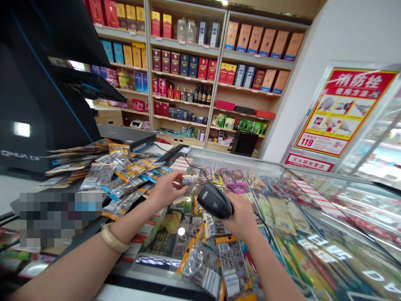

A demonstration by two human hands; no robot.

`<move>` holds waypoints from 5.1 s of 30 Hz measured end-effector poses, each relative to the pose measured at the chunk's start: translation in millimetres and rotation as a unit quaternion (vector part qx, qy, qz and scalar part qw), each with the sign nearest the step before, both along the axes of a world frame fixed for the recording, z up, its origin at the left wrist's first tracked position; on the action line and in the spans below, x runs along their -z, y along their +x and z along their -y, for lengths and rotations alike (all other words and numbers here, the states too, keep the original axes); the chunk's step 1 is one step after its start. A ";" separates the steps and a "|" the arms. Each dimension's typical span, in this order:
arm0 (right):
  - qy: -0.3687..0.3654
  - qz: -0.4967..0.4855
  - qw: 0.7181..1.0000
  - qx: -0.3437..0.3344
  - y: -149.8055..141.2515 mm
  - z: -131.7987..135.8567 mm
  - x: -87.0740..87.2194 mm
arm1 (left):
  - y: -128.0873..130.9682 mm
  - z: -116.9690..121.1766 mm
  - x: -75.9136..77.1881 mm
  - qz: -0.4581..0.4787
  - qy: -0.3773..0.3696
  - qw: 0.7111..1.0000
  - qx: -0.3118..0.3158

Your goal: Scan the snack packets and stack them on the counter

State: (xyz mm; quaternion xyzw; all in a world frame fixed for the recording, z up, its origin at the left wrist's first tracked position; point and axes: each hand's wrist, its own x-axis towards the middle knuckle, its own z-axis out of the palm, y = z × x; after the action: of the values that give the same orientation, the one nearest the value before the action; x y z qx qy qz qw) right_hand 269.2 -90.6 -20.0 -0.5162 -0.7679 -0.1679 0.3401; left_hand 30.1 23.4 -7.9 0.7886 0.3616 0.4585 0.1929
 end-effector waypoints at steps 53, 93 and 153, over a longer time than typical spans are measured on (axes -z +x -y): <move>0.073 -0.034 0.996 0.045 12.1 -4.3 -0.4 | -7.1 -5.4 -3.5 -0.044 0.202 0.978 0.009; 0.084 -0.052 0.993 0.068 17.7 -5.6 -1.2 | -0.9 1.3 2.1 -0.208 0.142 0.967 0.037; 0.063 0.005 0.998 0.008 3.5 -0.1 -5.5 | 10.3 2.9 6.2 0.035 0.060 0.997 -0.022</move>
State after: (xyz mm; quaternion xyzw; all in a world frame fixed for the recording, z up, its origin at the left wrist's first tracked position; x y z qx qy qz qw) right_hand 272.7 -90.5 -14.5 -0.4988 -0.7536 -0.2209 0.3668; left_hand 40.4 20.5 -14.2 0.7741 0.3440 0.5105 0.1477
